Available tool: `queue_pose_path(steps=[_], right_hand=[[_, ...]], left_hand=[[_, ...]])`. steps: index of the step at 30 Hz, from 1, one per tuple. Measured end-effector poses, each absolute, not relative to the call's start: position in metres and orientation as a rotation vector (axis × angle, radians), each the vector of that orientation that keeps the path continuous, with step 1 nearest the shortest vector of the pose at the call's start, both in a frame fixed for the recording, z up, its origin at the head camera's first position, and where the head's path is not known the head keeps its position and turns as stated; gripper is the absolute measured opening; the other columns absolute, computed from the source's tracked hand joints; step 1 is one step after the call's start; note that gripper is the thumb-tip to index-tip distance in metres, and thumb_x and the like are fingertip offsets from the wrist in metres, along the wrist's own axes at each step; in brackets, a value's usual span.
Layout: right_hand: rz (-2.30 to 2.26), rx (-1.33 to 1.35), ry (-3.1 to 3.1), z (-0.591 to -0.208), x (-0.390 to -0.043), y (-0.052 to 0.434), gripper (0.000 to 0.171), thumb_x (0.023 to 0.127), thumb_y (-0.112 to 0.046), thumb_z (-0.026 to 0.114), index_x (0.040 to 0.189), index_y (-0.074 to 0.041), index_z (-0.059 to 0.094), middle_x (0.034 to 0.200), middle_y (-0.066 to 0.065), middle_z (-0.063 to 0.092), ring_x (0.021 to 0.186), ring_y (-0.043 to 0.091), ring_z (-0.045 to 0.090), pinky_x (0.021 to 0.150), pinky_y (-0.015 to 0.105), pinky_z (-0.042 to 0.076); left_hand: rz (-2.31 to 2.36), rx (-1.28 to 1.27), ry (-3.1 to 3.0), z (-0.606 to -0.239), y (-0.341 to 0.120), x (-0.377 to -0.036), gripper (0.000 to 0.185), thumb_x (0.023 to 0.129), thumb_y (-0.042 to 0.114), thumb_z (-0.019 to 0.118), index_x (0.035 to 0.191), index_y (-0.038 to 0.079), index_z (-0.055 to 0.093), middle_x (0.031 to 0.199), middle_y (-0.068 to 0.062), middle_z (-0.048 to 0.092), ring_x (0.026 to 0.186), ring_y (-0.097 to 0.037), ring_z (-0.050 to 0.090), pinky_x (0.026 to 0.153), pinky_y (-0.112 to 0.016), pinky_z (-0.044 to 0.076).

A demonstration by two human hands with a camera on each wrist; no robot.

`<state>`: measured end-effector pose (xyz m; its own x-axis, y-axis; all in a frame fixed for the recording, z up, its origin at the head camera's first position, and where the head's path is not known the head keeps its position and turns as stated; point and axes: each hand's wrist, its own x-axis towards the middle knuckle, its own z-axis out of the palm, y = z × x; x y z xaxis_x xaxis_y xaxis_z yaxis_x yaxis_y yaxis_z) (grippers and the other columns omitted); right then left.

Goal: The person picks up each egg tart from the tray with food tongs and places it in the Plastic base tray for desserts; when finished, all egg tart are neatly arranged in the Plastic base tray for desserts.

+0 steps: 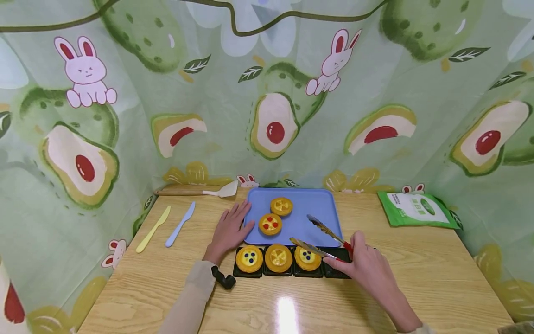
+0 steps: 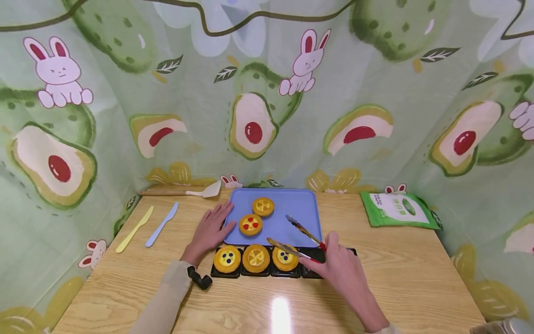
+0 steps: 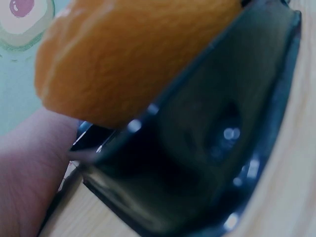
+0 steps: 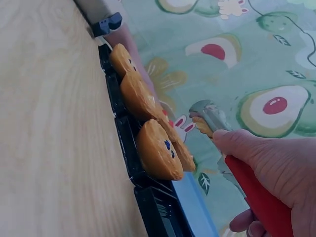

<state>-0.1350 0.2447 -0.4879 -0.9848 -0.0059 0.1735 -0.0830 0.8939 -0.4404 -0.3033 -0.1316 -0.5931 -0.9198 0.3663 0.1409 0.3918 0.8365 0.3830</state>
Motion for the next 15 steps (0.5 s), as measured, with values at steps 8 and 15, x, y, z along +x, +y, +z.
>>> queue_pose_path(steps=[8, 15], right_hand=[[0.613, 0.149, -2.907, -0.487, -0.167, 0.241, 0.074, 0.079, -0.064, 0.083, 0.114, -0.006, 0.052, 0.062, 0.0, 0.044, 0.048, 0.014, 0.04, 0.045, 0.03, 0.031], [0.55, 0.201, -2.945, -0.492, -0.204, 0.241, 0.066, 0.08, -0.062, 0.083, 0.092, -0.002, 0.058, 0.061, 0.0, 0.041, 0.049, 0.016, 0.043, 0.047, 0.03, 0.031]], left_hand=[[-0.635, -0.611, -2.954, -0.591, -0.133, -0.301, 0.071, 0.108, 0.061, 0.037, 0.168, 0.027, 0.02, 0.174, 0.007, 0.015, 0.161, -0.028, 0.014, 0.129, -0.055, 0.009], [-0.64, -0.611, -2.943, -0.589, -0.132, -0.3, 0.071, 0.108, 0.06, 0.038, 0.168, 0.026, 0.023, 0.174, 0.006, 0.017, 0.161, -0.028, 0.015, 0.129, -0.055, 0.011]])
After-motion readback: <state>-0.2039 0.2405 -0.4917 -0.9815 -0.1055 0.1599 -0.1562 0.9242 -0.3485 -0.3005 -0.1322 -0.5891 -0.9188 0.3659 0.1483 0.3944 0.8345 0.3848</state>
